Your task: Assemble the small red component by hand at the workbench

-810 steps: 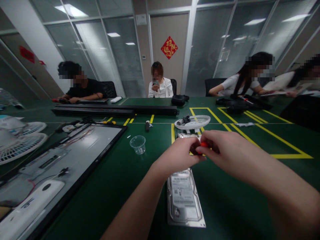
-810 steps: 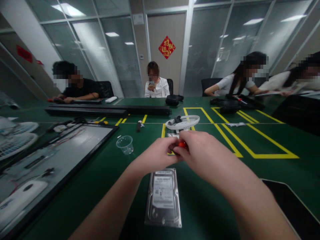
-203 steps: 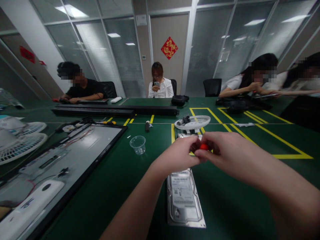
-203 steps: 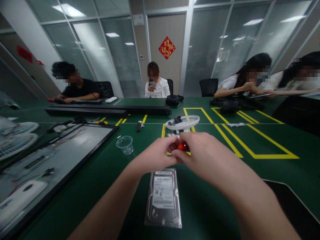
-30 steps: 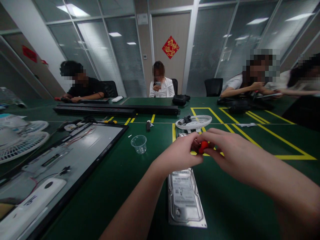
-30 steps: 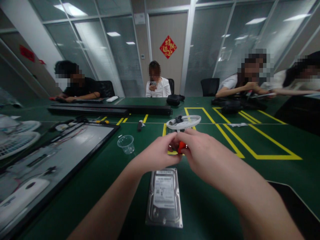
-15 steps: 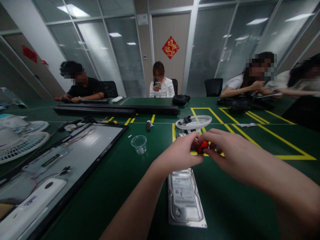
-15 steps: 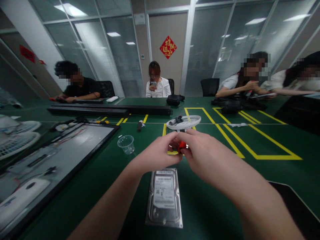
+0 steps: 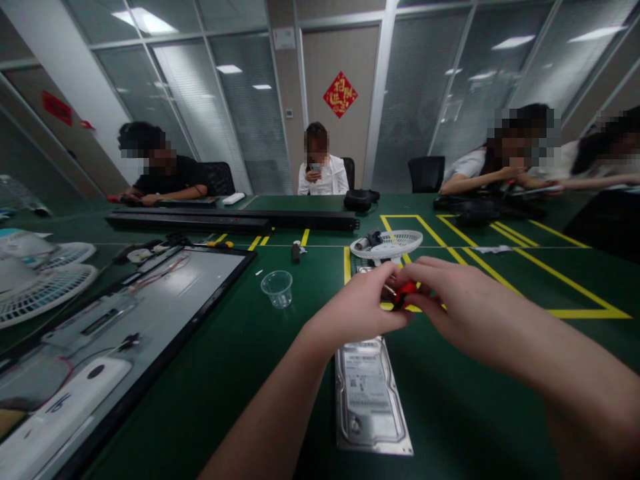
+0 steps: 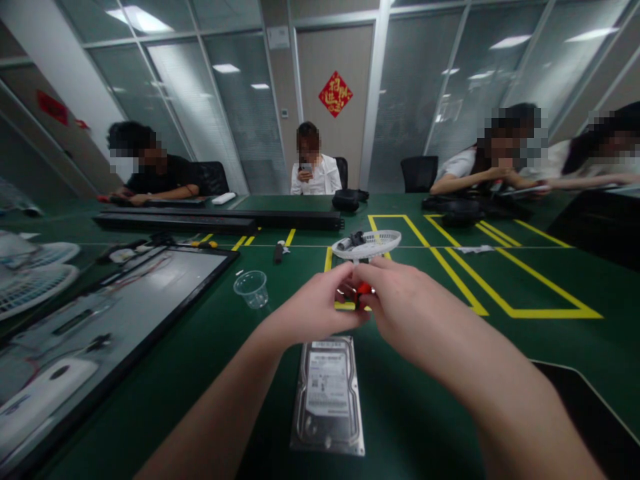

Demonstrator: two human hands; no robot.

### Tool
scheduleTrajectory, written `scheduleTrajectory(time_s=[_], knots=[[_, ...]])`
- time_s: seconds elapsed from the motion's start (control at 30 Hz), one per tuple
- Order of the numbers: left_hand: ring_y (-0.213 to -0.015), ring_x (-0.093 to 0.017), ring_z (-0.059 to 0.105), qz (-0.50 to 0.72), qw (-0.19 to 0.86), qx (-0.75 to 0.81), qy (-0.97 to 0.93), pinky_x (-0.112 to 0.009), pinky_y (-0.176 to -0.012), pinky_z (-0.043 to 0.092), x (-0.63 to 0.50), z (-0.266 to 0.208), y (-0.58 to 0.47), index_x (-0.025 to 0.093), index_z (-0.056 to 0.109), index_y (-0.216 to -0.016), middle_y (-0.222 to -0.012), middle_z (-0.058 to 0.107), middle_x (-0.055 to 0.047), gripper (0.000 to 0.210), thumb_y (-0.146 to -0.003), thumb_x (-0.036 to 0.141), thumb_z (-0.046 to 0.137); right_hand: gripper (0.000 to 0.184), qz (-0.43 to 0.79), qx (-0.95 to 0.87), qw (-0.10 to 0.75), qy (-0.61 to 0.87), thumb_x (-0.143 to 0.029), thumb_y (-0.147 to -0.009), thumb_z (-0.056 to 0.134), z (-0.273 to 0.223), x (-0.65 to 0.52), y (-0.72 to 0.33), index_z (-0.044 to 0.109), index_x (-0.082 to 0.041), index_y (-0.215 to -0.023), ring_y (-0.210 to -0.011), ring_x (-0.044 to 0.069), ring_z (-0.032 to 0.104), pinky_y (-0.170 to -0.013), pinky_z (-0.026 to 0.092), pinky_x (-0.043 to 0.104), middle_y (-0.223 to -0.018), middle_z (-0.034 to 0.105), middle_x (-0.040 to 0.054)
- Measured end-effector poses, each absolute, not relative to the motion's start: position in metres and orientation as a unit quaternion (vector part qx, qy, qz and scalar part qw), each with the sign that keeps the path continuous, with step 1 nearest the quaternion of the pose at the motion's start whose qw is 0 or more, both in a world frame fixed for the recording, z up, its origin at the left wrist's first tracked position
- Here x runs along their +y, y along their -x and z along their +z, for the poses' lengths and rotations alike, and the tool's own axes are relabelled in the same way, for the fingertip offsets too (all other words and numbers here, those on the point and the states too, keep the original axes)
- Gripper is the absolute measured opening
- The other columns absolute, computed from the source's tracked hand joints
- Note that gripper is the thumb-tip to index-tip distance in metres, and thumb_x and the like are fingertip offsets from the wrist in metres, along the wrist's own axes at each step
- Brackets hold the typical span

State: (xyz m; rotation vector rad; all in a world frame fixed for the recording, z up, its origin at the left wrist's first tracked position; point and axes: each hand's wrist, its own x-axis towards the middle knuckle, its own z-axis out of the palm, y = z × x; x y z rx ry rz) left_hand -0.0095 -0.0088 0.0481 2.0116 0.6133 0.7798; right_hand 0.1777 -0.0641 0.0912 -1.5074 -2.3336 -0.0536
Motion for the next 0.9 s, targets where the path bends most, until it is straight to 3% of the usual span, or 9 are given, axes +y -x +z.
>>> scheduleTrajectory(time_s=[0.1,0.17,0.23,0.4,0.53,0.63,0.7,0.8,0.9], knots=[[-0.100,-0.024,0.072,0.302,0.424,0.241,-0.819,-0.034,-0.087,0.056,-0.0082,0.0481,0.0090,0.017,0.069,-0.109,-0.111,0.078,-0.008,0.028,-0.083,0.020,0.080,0.006,-0.028,-0.808,0.164,0.565,-0.023,-0.096,0.070,0.0902,-0.0638,-0.1783,0.076,-0.022,-0.097,-0.073,0.026,0.070,-0.061,0.045,0.035,-0.087,0.077,0.0069],[-0.098,-0.023,0.071,0.296,0.415,0.245,-0.825,-0.034,-0.086,0.055,-0.0084,0.0485,0.0091,0.016,0.070,-0.106,-0.110,0.078,-0.009,0.023,-0.084,0.017,0.077,0.008,-0.027,-0.799,0.161,0.579,-0.031,-0.096,0.073,0.0899,-0.0644,-0.1788,0.076,-0.023,-0.097,-0.070,0.025,0.069,-0.058,0.043,0.035,-0.084,0.077,0.0063],[-0.099,-0.023,0.072,0.300,0.419,0.247,-0.820,-0.034,-0.085,0.056,-0.0091,0.0493,0.0096,0.016,0.069,-0.113,-0.112,0.077,-0.010,0.029,-0.084,0.012,0.072,0.009,-0.020,-0.806,0.174,0.565,-0.027,-0.094,0.074,0.0899,-0.0648,-0.1788,0.077,-0.024,-0.102,-0.076,0.026,0.072,-0.063,0.047,0.035,-0.091,0.079,0.0065],[-0.104,-0.025,0.074,0.320,0.421,0.250,-0.811,-0.036,-0.087,0.057,-0.0102,0.0499,0.0105,0.016,0.067,-0.124,-0.118,0.077,-0.011,0.039,-0.085,0.012,0.071,0.032,-0.024,-0.833,0.196,0.517,-0.004,-0.092,0.062,0.0901,-0.0638,-0.1782,0.077,-0.024,-0.113,-0.091,0.025,0.074,-0.079,0.053,0.036,-0.108,0.079,0.0075],[-0.101,-0.024,0.073,0.299,0.427,0.241,-0.819,-0.034,-0.086,0.056,-0.0081,0.0481,0.0095,0.015,0.070,-0.115,-0.114,0.078,-0.010,0.032,-0.083,0.018,0.078,0.007,-0.033,-0.812,0.173,0.557,-0.022,-0.097,0.068,0.0897,-0.0643,-0.1789,0.075,-0.023,-0.096,-0.072,0.024,0.070,-0.061,0.045,0.034,-0.087,0.077,0.0067],[-0.097,-0.023,0.072,0.288,0.403,0.247,-0.833,-0.034,-0.085,0.056,-0.0072,0.0471,0.0090,0.015,0.071,-0.106,-0.109,0.078,-0.009,0.021,-0.084,0.017,0.074,0.009,-0.032,-0.803,0.168,0.571,-0.032,-0.096,0.073,0.0903,-0.0660,-0.1789,0.075,-0.023,-0.095,-0.068,0.025,0.068,-0.057,0.042,0.035,-0.083,0.076,0.0062],[-0.099,-0.023,0.072,0.291,0.404,0.249,-0.831,-0.033,-0.086,0.056,-0.0077,0.0473,0.0092,0.015,0.071,-0.110,-0.111,0.078,-0.009,0.027,-0.084,0.013,0.071,0.007,-0.027,-0.814,0.180,0.552,-0.025,-0.095,0.074,0.0915,-0.0668,-0.1781,0.076,-0.023,-0.101,-0.077,0.025,0.072,-0.064,0.048,0.035,-0.092,0.078,0.0069],[-0.104,-0.025,0.074,0.304,0.417,0.252,-0.819,-0.035,-0.089,0.057,-0.0090,0.0480,0.0098,0.015,0.068,-0.124,-0.120,0.078,-0.011,0.039,-0.085,0.013,0.072,0.026,-0.021,-0.832,0.192,0.520,-0.008,-0.093,0.065,0.0934,-0.0667,-0.1765,0.077,-0.024,-0.110,-0.091,0.025,0.074,-0.078,0.053,0.036,-0.107,0.078,0.0074],[-0.105,-0.026,0.074,0.305,0.428,0.250,-0.813,-0.036,-0.088,0.057,-0.0087,0.0474,0.0100,0.015,0.068,-0.124,-0.119,0.078,-0.012,0.042,-0.085,0.020,0.080,0.027,-0.021,-0.829,0.173,0.531,-0.006,-0.093,0.061,0.0935,-0.0655,-0.1766,0.078,-0.023,-0.105,-0.085,0.024,0.074,-0.073,0.051,0.036,-0.103,0.078,0.0079]])
